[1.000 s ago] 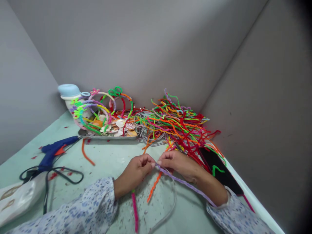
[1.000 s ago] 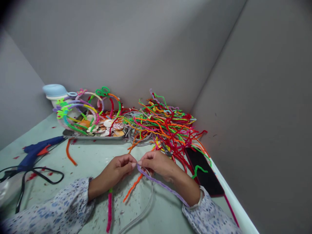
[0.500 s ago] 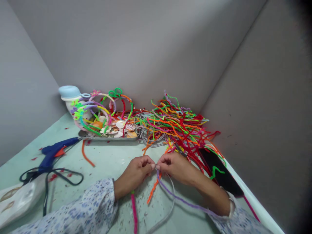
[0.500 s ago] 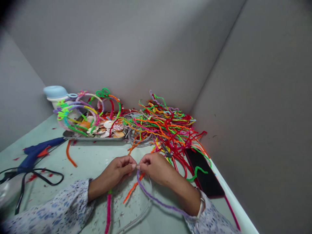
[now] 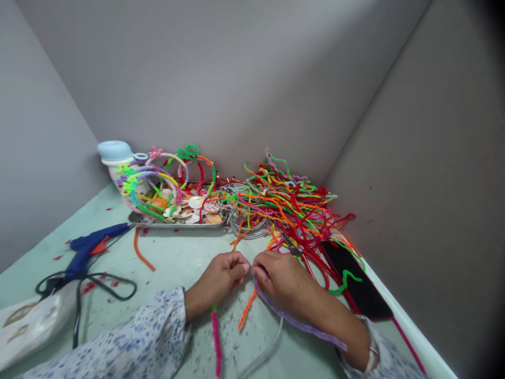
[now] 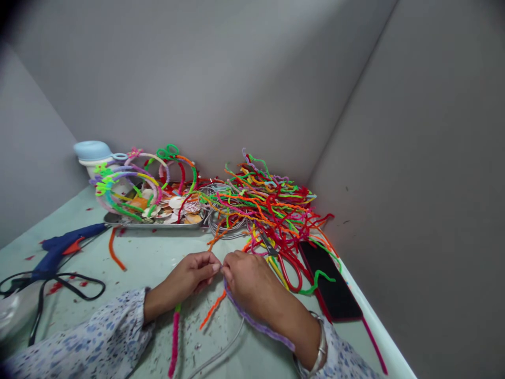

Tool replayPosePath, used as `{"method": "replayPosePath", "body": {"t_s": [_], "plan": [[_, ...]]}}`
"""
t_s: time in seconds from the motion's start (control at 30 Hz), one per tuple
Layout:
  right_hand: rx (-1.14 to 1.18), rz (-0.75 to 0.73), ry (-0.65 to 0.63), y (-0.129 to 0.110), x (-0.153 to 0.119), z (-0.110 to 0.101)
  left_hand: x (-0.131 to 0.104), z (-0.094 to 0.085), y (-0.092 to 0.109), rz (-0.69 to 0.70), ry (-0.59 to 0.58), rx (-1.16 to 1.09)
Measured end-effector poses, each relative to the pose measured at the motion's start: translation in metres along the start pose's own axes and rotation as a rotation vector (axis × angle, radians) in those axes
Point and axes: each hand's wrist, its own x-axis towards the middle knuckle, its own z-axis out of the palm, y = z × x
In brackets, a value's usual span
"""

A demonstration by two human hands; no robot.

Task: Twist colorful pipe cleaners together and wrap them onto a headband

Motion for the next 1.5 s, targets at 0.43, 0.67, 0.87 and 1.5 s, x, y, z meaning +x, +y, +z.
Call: {"method": "replayPosePath", "body": {"t_s": [0.43,0.67,0.87,1.5], "plan": [[-0.251,-0.068,-0.006,-0.004,0.001,0.007,-0.002,0.002,0.006,-0.011,0.016,-0.026],[-0.185,-0.097,0.019,0.002,0.001,0.011,-0.001,-0.001,0.004,-0.018,0.004,-0.067],[0.434,0.083,-0.053,0.021,0.012,-0.002,0.0,-0.003,0.005,-0.036,0.019,-0.144],[0.975,0.146,0.035,0.034,0.02,0.037,0.002,-0.004,0.001,-0.016,0.038,-0.22]]}}
